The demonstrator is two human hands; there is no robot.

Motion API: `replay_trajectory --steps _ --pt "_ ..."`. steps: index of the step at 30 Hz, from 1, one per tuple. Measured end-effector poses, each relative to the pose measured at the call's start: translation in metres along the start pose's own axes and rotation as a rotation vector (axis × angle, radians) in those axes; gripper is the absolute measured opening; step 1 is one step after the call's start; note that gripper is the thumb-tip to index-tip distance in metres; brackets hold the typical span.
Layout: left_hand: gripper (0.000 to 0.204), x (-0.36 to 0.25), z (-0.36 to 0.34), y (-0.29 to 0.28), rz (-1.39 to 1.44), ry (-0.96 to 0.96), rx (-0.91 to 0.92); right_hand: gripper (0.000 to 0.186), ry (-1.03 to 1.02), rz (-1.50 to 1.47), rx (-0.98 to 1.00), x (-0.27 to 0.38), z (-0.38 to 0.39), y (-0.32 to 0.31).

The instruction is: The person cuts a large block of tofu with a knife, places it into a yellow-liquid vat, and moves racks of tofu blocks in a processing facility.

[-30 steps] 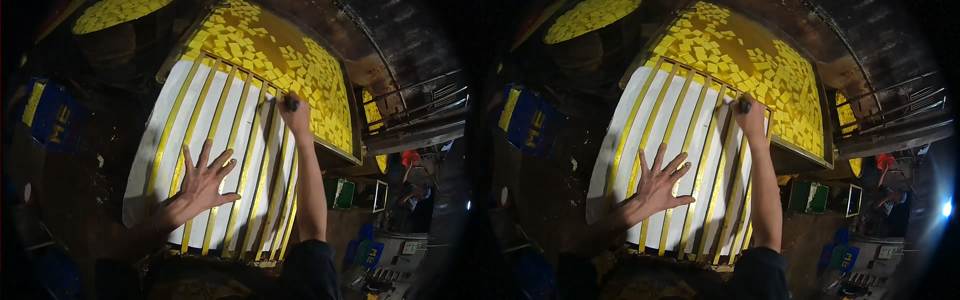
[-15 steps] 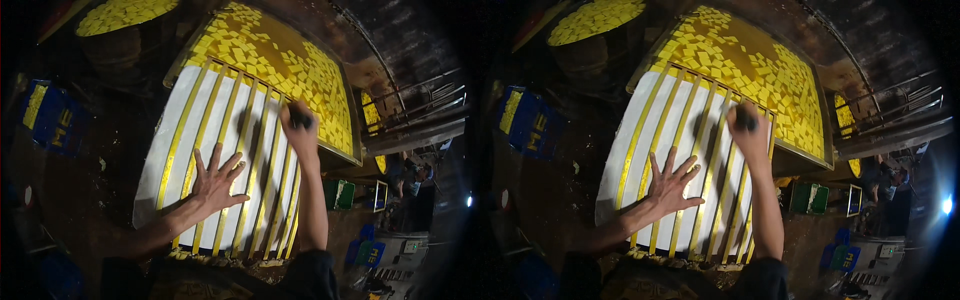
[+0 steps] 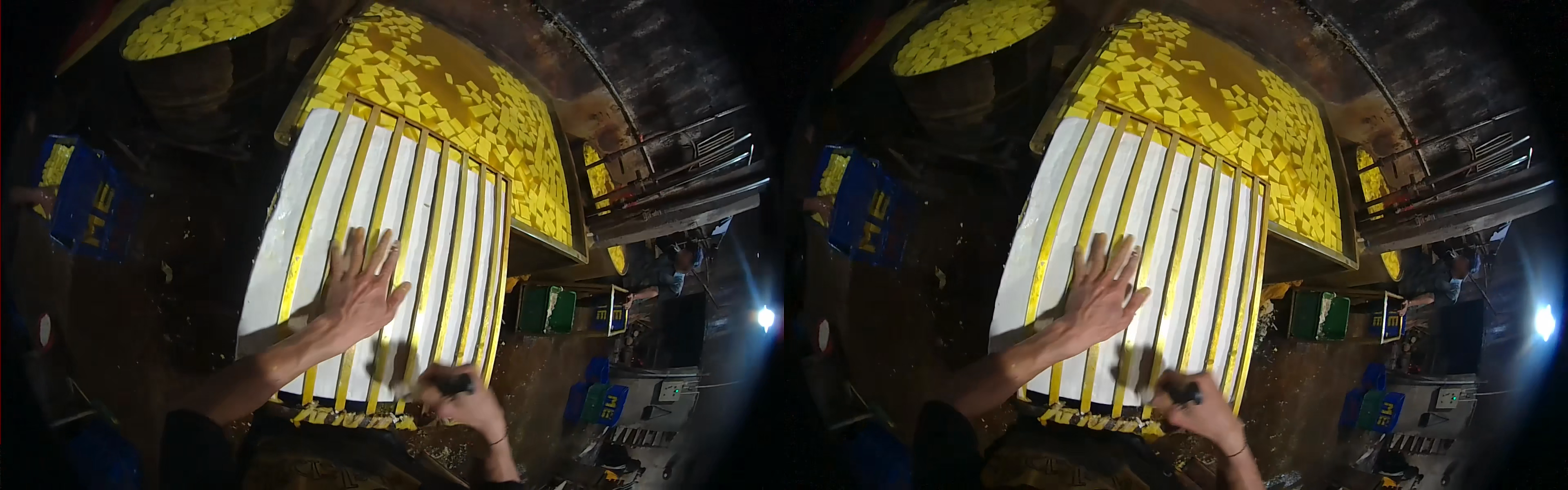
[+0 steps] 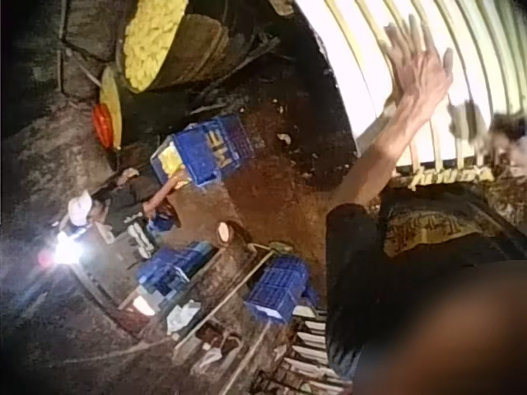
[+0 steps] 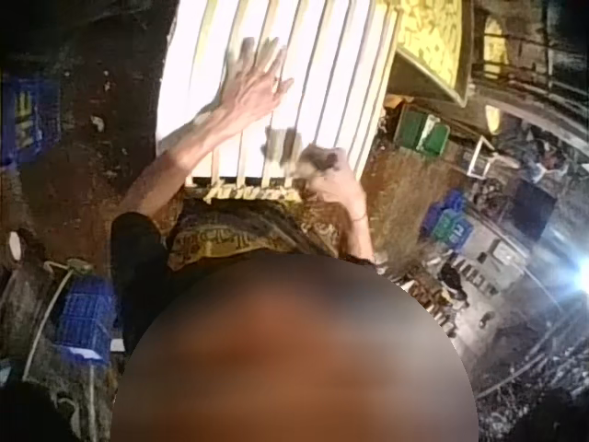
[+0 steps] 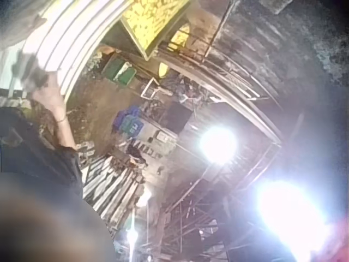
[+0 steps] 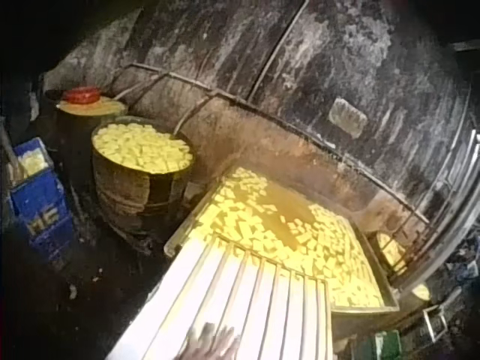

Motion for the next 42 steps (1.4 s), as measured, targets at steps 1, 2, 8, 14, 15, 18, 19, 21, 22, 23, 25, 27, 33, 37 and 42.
replay_trajectory --steps 1,2,8,14,15,18,19,21,22,23,25,27,33,37,42 --pt "0.062 0.002 -0.005 -0.022 -0.091 -0.041 0.047 0.011 -0.112 -0.061 -0.155 0.015 -0.018 -0.028" --pt "0.06 0.016 -0.012 -0.039 -0.185 -0.064 0.001 0.008 -0.312 0.128 -0.392 0.039 -0.039 -0.059" --pt "0.052 0.095 -0.034 -0.072 -0.218 -0.052 -0.07 0.01 -0.4 0.336 -0.852 0.04 -0.26 -0.148" --pt "0.052 0.129 -0.021 -0.073 -0.261 -0.114 -0.048 0.008 -0.194 0.026 -0.275 0.017 -0.149 -0.019" --pt "0.052 0.124 -0.025 -0.075 -0.261 -0.091 -0.053 0.01 -0.335 0.087 -0.279 0.011 -0.094 0.003" --pt "0.052 0.118 -0.035 -0.072 -0.27 -0.031 -0.047 0.011 0.118 0.017 0.036 0.033 -0.016 0.033" --pt "0.052 0.12 -0.033 -0.073 -0.298 -0.014 -0.031 0.012 0.058 0.019 0.119 0.042 -0.019 0.031" --pt "0.051 0.118 -0.034 -0.08 -0.309 -0.021 -0.037 0.015 -0.199 -0.058 -0.037 0.06 -0.047 0.006" --pt "0.051 0.121 -0.03 -0.083 -0.285 -0.039 -0.043 0.016 -0.348 0.002 -0.289 0.08 -0.084 -0.023" --pt "0.051 0.122 -0.028 -0.085 -0.249 -0.049 -0.053 0.015 -0.381 0.132 -0.461 0.093 -0.13 -0.046" --pt "0.051 0.119 -0.026 -0.084 -0.19 -0.02 -0.098 0.015 -0.374 0.138 -0.695 0.1 -0.225 -0.087" --pt "0.051 0.106 -0.033 -0.074 -0.179 -0.013 -0.08 0.01 -0.384 0.266 -0.828 0.091 -0.292 -0.117" --pt "0.052 0.126 -0.024 -0.083 -0.175 -0.061 -0.07 0.012 -0.258 0.251 -0.393 0.057 -0.223 -0.021" --pt "0.053 0.12 -0.03 -0.079 -0.204 -0.03 -0.111 0.02 0.214 0.028 0.168 0.059 -0.037 0.079" --pt "0.053 0.126 -0.028 -0.085 -0.218 -0.056 -0.114 0.009 -0.283 0.043 -0.387 0.126 -0.104 -0.002"
Point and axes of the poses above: each hand's wrist, its own z-axis away from the middle knuckle, its own y-axis out of the palm, x = y × z, the point moved 6 cm from there along -z, towards the middle knuckle, and after that the axes turned 12 degrees about z, right-handed, at the moved point
